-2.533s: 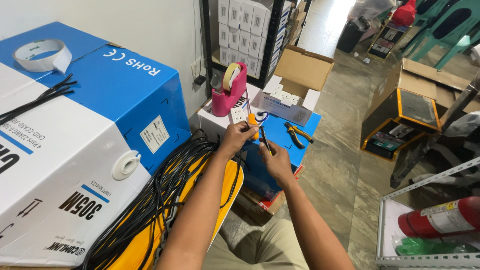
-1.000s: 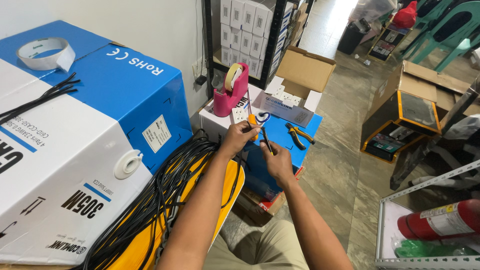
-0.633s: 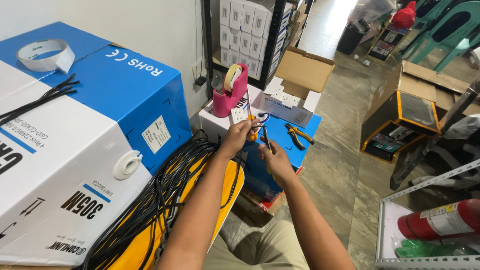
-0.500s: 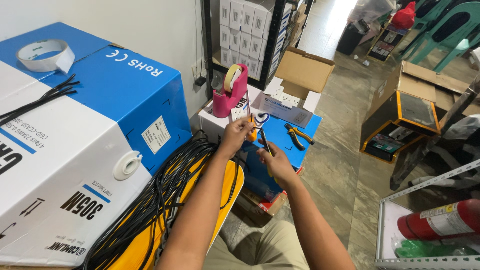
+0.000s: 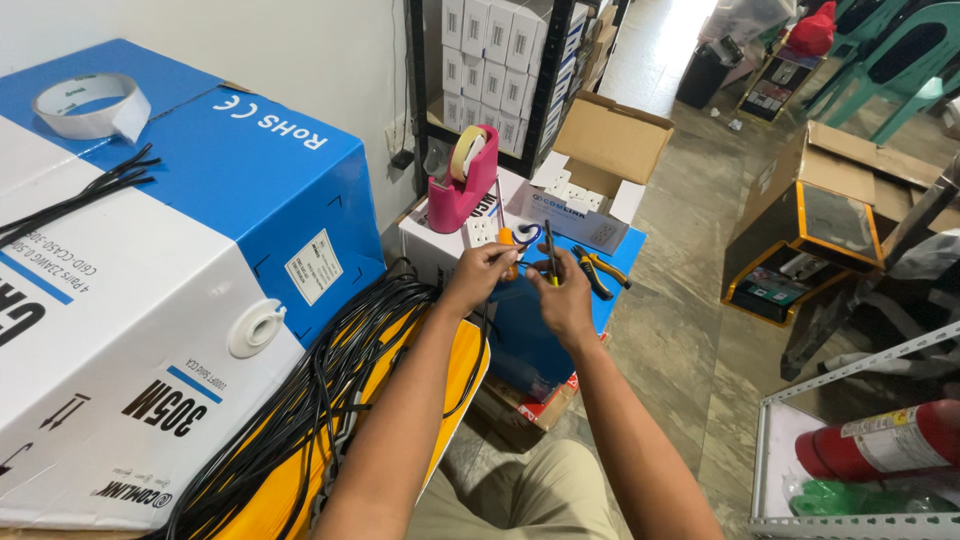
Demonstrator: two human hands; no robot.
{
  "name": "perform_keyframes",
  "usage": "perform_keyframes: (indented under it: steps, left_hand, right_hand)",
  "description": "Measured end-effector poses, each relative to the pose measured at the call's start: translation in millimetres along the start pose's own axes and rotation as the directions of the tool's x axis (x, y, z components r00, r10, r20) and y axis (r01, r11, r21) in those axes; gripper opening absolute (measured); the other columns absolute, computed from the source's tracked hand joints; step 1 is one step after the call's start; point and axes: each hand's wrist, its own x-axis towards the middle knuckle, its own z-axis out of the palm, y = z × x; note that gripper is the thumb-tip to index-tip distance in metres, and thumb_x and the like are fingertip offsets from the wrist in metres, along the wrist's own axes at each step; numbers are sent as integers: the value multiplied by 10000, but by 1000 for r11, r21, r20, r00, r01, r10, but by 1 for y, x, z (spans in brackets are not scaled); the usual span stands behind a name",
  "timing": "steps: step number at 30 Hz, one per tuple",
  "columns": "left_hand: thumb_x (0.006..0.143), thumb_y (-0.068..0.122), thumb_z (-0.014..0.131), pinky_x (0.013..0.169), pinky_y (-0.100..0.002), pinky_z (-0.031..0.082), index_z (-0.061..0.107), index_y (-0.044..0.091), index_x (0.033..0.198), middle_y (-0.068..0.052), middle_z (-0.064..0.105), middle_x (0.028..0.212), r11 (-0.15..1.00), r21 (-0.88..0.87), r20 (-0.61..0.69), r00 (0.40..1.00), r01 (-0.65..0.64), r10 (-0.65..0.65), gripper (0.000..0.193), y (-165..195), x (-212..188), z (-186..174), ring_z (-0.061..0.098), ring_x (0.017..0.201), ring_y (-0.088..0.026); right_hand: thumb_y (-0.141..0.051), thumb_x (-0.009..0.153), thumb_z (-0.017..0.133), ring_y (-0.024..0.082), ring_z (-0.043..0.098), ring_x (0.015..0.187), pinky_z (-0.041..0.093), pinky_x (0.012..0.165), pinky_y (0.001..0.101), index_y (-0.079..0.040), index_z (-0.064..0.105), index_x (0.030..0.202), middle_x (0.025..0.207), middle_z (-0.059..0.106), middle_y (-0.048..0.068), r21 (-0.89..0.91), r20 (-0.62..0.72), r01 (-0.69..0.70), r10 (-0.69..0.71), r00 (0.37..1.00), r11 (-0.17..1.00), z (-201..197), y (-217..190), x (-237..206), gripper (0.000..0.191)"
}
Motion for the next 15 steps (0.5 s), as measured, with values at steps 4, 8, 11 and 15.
perform_keyframes:
  steps: [4, 8, 11, 15]
  left_hand:
    - [974, 158, 662, 730, -236, 506, 768, 1, 1148, -8, 671, 974, 992, 87, 69, 994, -89, 83, 258, 7, -4, -1, 622, 807, -81]
    - [915, 129, 720, 762, -260, 505, 778, 4, 1122, -34, 657, 969, 965, 182, 99, 980, -187, 172, 249, 10, -6, -1, 622, 856, -100]
    - [912, 146, 762, 751, -257, 499, 788, 14, 1118, -33, 656, 933, 938, 259, 93, 973, -229, 212, 246, 10, -6, -1, 616, 836, -102]
    - [932, 158, 766, 669, -245, 487, 785, 8, 1123, -19, 648, 872, 970, 217, 49, 993, -112, 104, 244, 3, -4, 0, 594, 741, -85]
  right_hand:
    - [-34, 921, 725, 98, 640, 944, 537, 859, 260, -55, 626, 1314, 1005, 690, 53, 36, -51, 101, -99, 994, 994, 3, -1, 3, 405]
    - [-66, 900, 757, 106, 633, 884, 525, 774, 263, -59, 628, 1282, 987, 702, 35, -71, -116, 48, -56, 992, 996, 4, -7, 6, 403]
    - [-70, 883, 775, 124, 614, 850, 511, 741, 268, -53, 615, 1283, 984, 703, 37, -125, -144, 61, -79, 986, 990, 5, -10, 7, 430]
    - [-59, 895, 754, 108, 628, 871, 512, 753, 262, -51, 614, 1278, 966, 691, 36, -56, -85, 42, -47, 995, 998, 1, -6, 12, 408]
